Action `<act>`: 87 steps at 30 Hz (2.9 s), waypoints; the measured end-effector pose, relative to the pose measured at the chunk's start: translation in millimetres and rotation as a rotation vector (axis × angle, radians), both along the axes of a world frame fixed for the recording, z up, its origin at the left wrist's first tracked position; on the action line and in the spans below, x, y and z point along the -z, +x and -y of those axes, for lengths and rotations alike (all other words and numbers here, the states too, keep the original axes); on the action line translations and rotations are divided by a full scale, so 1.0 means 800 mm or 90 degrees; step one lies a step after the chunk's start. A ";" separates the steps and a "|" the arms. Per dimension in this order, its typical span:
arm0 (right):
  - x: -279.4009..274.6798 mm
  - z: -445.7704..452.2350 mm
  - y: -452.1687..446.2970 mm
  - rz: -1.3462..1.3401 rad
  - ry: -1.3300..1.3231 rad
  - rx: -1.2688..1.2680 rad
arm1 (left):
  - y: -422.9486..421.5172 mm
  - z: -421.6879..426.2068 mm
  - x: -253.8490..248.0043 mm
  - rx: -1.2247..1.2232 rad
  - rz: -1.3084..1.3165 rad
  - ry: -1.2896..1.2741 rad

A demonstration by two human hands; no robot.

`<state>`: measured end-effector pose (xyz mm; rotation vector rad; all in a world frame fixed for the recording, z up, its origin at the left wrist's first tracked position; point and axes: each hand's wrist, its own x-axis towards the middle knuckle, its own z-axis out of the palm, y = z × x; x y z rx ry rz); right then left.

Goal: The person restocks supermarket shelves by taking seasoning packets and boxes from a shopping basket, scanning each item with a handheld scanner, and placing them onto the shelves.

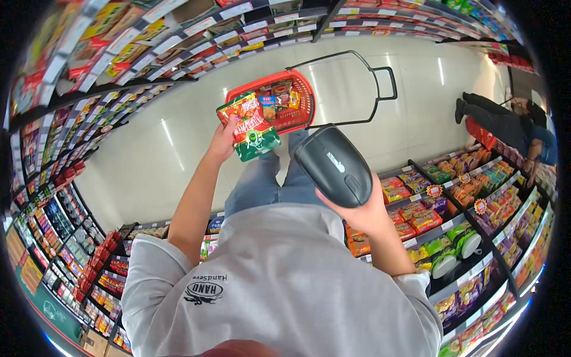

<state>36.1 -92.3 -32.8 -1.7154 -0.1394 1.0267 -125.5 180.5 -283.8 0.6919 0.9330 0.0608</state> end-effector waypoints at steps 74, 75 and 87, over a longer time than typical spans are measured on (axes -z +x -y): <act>-0.149 -0.124 -0.296 0.269 0.129 -0.500 | -0.316 0.016 -0.302 0.057 0.704 -0.535; -0.151 -0.125 -0.295 0.279 0.130 -0.509 | -0.316 0.017 -0.303 0.043 0.692 -0.531; -0.148 -0.108 -0.284 0.348 0.346 -0.455 | -0.328 0.008 -0.288 -0.107 0.655 -0.307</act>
